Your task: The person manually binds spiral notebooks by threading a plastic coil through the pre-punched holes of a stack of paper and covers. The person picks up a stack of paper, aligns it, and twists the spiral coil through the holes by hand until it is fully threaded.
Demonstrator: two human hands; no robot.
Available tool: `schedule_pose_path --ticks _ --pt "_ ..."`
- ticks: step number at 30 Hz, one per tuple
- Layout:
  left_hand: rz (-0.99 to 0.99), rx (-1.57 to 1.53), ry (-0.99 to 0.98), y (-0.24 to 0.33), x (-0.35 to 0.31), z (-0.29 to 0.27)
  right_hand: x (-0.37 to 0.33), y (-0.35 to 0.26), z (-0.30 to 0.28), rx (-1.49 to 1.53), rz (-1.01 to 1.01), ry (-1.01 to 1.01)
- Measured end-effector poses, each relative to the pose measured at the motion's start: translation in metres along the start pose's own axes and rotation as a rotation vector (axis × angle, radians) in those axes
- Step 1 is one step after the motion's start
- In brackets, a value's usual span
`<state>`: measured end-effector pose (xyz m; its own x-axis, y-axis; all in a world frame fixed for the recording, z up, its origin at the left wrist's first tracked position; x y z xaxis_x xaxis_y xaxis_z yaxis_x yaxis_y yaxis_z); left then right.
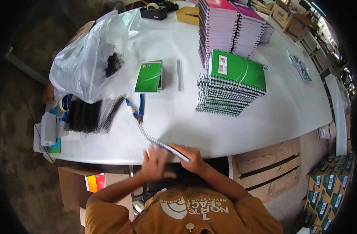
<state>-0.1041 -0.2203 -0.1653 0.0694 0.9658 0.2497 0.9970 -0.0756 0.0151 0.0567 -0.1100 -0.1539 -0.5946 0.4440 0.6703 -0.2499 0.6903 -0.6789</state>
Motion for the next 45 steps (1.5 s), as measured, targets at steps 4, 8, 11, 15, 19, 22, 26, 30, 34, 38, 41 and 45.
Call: schedule_pose_path --ticks 4,8,11,15,19,22,26,30,34,38,41,45 --pt "-0.128 -0.006 0.574 -0.029 0.034 -0.006 -0.005 -0.009 0.002 -0.013 -0.037 -0.083" --pt "-0.130 -0.454 0.113 -0.005 0.006 0.024 0.000 -0.006 0.004 -0.028 -0.044 -0.077" --pt "0.214 -0.014 0.312 -0.004 0.002 0.004 0.000 0.000 -0.004 -0.064 -0.113 -0.065" --pt "0.011 -0.093 0.396 -0.004 0.057 -0.022 0.005 -0.005 0.007 0.043 -0.049 -0.027" --pt "0.164 -0.154 0.175 0.004 0.005 0.024 0.015 0.002 0.004 0.085 0.015 0.033" --pt "-0.197 -0.128 0.670 -0.004 0.093 -0.059 0.008 0.003 0.010 0.063 0.052 -0.004" --pt "0.179 -0.362 0.109 0.015 0.014 0.026 0.015 0.008 0.001 0.199 0.182 -0.033" --pt "-0.015 -0.073 0.055 0.016 0.071 -0.038 0.016 0.012 -0.008 0.314 0.202 -0.097" --pt "0.053 -0.215 -0.154 0.015 0.102 -0.064 0.018 0.022 -0.011 0.231 0.338 -0.078" --pt "-0.008 -0.384 -0.186 -0.006 0.103 -0.070 0.027 0.025 -0.012 0.209 0.215 -0.008" --pt "0.037 -0.346 -0.136 -0.009 0.113 -0.082 0.024 0.028 -0.010 0.152 0.262 -0.024" --pt "0.020 -0.289 -0.314 -0.009 0.119 -0.093 0.025 0.025 -0.012 0.116 0.267 -0.015"
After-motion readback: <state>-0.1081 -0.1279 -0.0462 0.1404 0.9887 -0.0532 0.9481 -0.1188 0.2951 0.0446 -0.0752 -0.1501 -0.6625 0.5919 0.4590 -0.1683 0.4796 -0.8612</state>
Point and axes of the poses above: each hand's wrist, its own x-axis towards the middle knuckle, its own z-axis out of the palm, y = z × x, the point moved 1 cm from there along x, towards the middle knuckle, and after that the axes turned 14 degrees about -z, right-handed, at the moved point
